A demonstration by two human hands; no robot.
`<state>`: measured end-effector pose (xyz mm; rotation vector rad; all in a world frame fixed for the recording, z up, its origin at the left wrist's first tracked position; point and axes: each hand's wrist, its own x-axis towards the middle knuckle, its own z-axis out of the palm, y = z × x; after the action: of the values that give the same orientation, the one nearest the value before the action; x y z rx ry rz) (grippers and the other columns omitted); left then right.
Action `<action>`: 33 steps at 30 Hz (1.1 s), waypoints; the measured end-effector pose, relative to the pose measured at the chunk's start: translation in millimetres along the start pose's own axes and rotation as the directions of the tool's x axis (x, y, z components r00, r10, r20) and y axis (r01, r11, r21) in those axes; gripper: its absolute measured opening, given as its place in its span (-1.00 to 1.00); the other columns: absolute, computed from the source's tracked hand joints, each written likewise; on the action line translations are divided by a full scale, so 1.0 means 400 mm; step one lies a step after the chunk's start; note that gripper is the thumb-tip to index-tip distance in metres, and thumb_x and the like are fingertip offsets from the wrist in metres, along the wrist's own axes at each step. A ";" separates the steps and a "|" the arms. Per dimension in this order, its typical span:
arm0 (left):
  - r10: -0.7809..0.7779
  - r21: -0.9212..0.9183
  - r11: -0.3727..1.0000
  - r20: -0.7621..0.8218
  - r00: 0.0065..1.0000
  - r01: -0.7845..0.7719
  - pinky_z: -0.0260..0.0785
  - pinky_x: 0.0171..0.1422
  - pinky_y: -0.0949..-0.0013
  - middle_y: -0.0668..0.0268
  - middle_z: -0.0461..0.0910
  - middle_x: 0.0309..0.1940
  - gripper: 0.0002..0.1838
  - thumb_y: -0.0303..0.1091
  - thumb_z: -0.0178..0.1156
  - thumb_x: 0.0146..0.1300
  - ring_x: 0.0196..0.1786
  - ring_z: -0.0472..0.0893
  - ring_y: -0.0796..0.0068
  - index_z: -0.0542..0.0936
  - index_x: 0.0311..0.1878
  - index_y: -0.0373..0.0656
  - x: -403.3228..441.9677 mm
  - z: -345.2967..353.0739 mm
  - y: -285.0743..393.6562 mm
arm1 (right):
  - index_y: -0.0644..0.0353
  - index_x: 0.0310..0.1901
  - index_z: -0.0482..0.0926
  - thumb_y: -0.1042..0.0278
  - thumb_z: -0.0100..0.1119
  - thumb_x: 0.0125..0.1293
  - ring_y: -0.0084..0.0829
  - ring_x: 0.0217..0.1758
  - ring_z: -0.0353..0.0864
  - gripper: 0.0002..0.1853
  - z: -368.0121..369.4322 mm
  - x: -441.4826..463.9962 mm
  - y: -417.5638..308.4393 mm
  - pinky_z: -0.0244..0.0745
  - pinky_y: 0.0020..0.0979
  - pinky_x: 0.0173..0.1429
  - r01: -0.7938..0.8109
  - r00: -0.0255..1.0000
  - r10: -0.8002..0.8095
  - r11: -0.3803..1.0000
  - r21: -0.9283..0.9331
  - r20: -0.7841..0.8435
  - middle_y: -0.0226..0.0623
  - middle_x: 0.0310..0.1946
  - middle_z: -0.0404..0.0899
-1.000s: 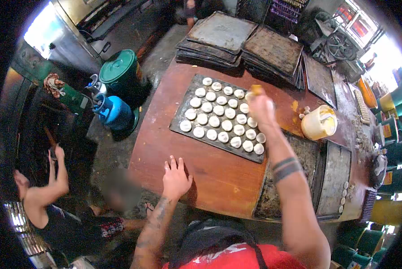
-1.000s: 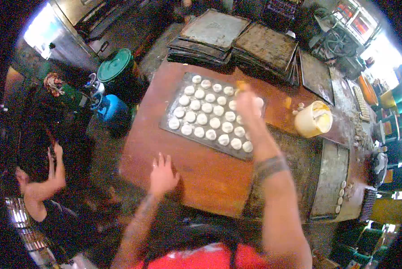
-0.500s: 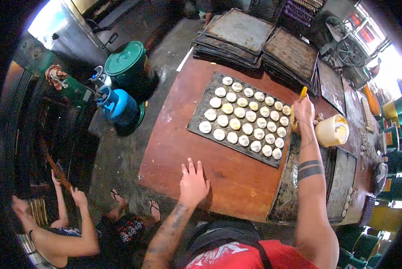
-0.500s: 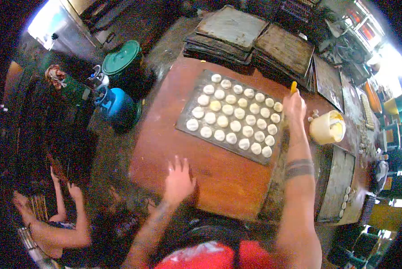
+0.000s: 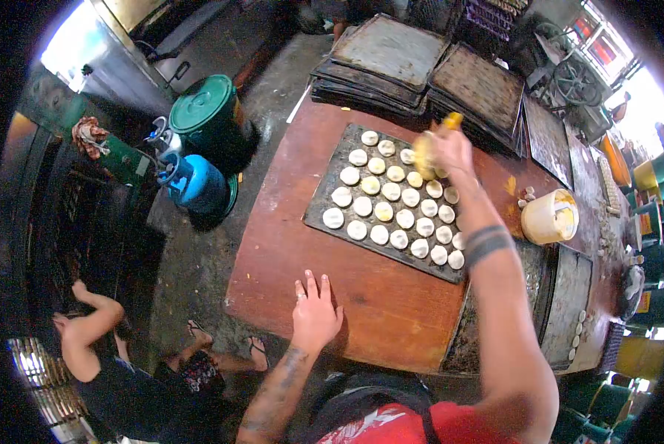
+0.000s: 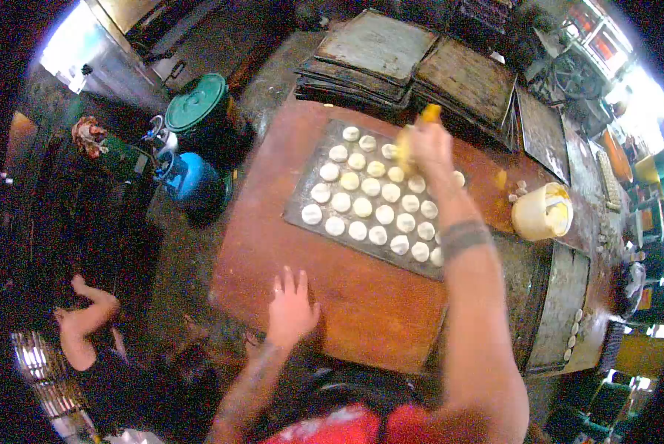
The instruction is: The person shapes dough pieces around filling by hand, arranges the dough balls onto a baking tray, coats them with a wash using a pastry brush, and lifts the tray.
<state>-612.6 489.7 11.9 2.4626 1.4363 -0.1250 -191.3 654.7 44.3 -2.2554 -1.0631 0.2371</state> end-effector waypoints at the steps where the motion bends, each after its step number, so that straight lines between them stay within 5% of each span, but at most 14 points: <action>1: -0.001 -0.011 1.000 0.009 1.000 0.001 0.47 0.28 -0.09 -0.26 0.10 0.48 -0.17 -0.10 0.31 0.18 0.43 0.23 -0.44 0.28 0.47 -0.24 0.000 -0.001 -0.001 | 0.31 -0.24 0.68 0.14 0.23 0.22 -0.03 -0.22 0.75 -0.66 -0.088 -0.033 0.016 0.61 -0.10 -0.09 -0.074 0.997 0.074 0.997 -0.035 -0.019 0.03 -0.31 0.72; 5: -0.019 -0.023 1.000 0.058 0.998 0.021 0.48 0.27 -0.08 -0.27 0.08 0.49 -0.17 -0.10 0.30 0.18 0.43 0.23 -0.45 0.27 0.48 -0.24 0.000 -0.020 0.004 | 0.18 0.00 0.54 0.23 0.05 0.30 0.09 -0.06 0.70 -0.69 -0.158 -0.002 0.167 0.56 0.02 0.06 -0.076 0.993 0.031 0.906 -0.417 -0.114 0.13 -0.16 0.69; 9: -0.030 -0.006 1.000 0.062 0.998 0.030 0.53 0.22 -0.05 -0.26 0.09 0.49 -0.17 -0.10 0.30 0.18 0.43 0.24 -0.42 0.27 0.48 -0.24 0.000 -0.029 0.010 | -0.26 0.28 0.50 0.25 -0.15 0.44 0.02 0.01 0.69 -0.57 0.015 -0.052 -0.108 0.56 -0.02 0.06 0.192 0.981 -0.174 0.934 -0.303 0.085 -0.02 -0.08 0.70; 11: -0.030 -0.003 1.000 0.054 0.998 0.031 0.54 0.20 -0.04 -0.26 0.10 0.49 -0.17 -0.10 0.30 0.18 0.43 0.24 -0.41 0.27 0.48 -0.24 -0.001 -0.028 0.010 | -0.08 0.14 0.56 0.14 -0.22 0.46 0.03 -0.01 0.68 -0.62 0.208 -0.004 -0.158 0.55 0.00 0.06 0.457 0.888 -0.421 0.854 -0.248 0.186 -0.05 -0.11 0.70; 12: -0.025 -0.007 1.000 0.038 0.999 0.025 0.55 0.20 -0.03 -0.26 0.10 0.48 -0.17 -0.10 0.30 0.18 0.43 0.25 -0.41 0.27 0.48 -0.23 -0.001 -0.023 0.009 | 0.00 0.11 0.53 0.29 0.06 0.29 0.12 -0.12 0.66 -0.66 0.230 -0.031 -0.223 0.54 0.05 -0.04 0.633 0.773 -0.629 0.773 -0.031 0.083 0.06 -0.16 0.68; 17: -0.021 0.001 1.000 0.032 0.999 0.021 0.55 0.20 -0.05 -0.27 0.10 0.48 -0.16 -0.09 0.31 0.18 0.43 0.24 -0.42 0.27 0.47 -0.25 -0.003 -0.025 0.008 | 0.08 -0.02 0.53 0.33 0.10 0.28 0.05 -0.17 0.68 -0.75 0.193 -0.026 -0.295 0.55 0.01 -0.14 0.625 0.760 -0.585 0.778 -0.071 0.283 -0.02 -0.29 0.67; 19: -0.027 -0.004 1.000 0.034 0.999 0.027 0.54 0.20 -0.06 -0.27 0.10 0.48 -0.16 -0.09 0.30 0.18 0.43 0.24 -0.43 0.26 0.48 -0.25 0.001 -0.026 0.012 | 0.04 -0.01 0.56 0.32 0.13 0.27 0.04 -0.19 0.68 -0.75 0.209 -0.098 -0.267 0.56 -0.02 -0.15 0.738 0.620 -0.620 0.668 -0.090 0.481 -0.03 -0.31 0.66; 21: -0.029 -0.010 1.000 0.021 0.999 0.029 0.52 0.22 -0.07 -0.28 0.09 0.49 -0.15 -0.08 0.30 0.19 0.44 0.23 -0.43 0.26 0.48 -0.26 0.002 -0.018 0.010 | 0.02 -0.04 0.59 0.34 0.17 0.24 0.03 -0.19 0.68 -0.76 0.226 -0.253 -0.249 0.58 -0.06 -0.14 0.697 0.553 -0.715 0.679 0.232 0.428 -0.04 -0.31 0.66; 23: -0.025 -0.013 1.000 0.027 0.999 0.026 0.50 0.24 -0.09 -0.28 0.08 0.49 -0.15 -0.08 0.29 0.19 0.45 0.22 -0.43 0.25 0.48 -0.27 0.002 -0.013 0.010 | 0.04 -0.09 0.61 0.33 0.22 0.22 0.01 -0.18 0.68 -0.78 0.199 -0.391 -0.275 0.60 -0.13 -0.11 0.891 0.321 -0.768 0.444 0.098 0.555 -0.06 -0.28 0.68; 26: -0.032 -0.010 0.999 0.045 0.998 0.032 0.48 0.27 -0.10 -0.27 0.07 0.50 -0.16 -0.07 0.28 0.20 0.45 0.21 -0.43 0.25 0.48 -0.28 -0.001 -0.012 0.008 | 0.09 -0.13 0.62 0.28 0.28 0.22 -0.07 -0.20 0.69 -0.79 0.111 -0.408 -0.260 0.60 -0.20 -0.13 0.668 0.557 -0.623 0.729 0.150 0.549 -0.09 -0.29 0.69; 27: -0.031 -0.009 0.999 0.047 0.998 0.032 0.47 0.27 -0.10 -0.27 0.07 0.50 -0.16 -0.06 0.27 0.20 0.45 0.21 -0.42 0.25 0.48 -0.28 -0.002 -0.015 0.009 | 0.13 -0.20 0.68 -0.11 0.01 0.42 -0.06 -0.28 0.71 -0.55 0.099 -0.341 -0.218 0.60 -0.17 -0.24 0.467 0.659 -0.548 0.835 0.292 0.515 -0.08 -0.36 0.71; 29: -0.023 -0.012 1.000 0.039 0.999 0.024 0.46 0.28 -0.11 -0.27 0.07 0.50 -0.16 -0.06 0.27 0.20 0.45 0.21 -0.42 0.25 0.48 -0.28 -0.004 -0.015 0.010 | 0.17 -0.16 0.68 -0.16 0.13 0.33 -0.21 -0.32 0.76 -0.52 0.030 -0.245 -0.128 0.63 -0.15 -0.20 0.046 0.893 -0.105 0.989 0.143 0.438 -0.09 -0.37 0.73; 30: -0.019 -0.015 1.000 0.030 0.999 0.019 0.46 0.29 -0.11 -0.27 0.07 0.50 -0.15 -0.07 0.27 0.20 0.45 0.22 -0.42 0.25 0.48 -0.28 -0.003 -0.013 0.008 | 0.20 -0.16 0.68 -0.02 0.24 0.25 -0.20 -0.33 0.76 -0.60 0.030 -0.181 -0.059 0.64 -0.15 -0.20 0.143 0.979 -0.151 0.988 0.064 0.134 -0.09 -0.37 0.74; 33: -0.043 0.001 0.999 0.013 0.999 0.043 0.45 0.29 -0.13 -0.26 0.08 0.49 -0.15 -0.08 0.27 0.18 0.45 0.21 -0.41 0.24 0.48 -0.28 0.000 0.010 0.011 | 0.23 -0.18 0.63 0.05 0.05 0.41 -0.12 -0.30 0.73 -0.63 -0.038 -0.173 -0.021 0.57 -0.10 -0.23 0.251 0.965 -0.264 0.923 -0.290 -0.004 0.05 -0.41 0.68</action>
<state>-608.3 486.6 8.7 2.4275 1.4842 -0.1497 -236.3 600.0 54.6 -2.3238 -1.4335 -0.0834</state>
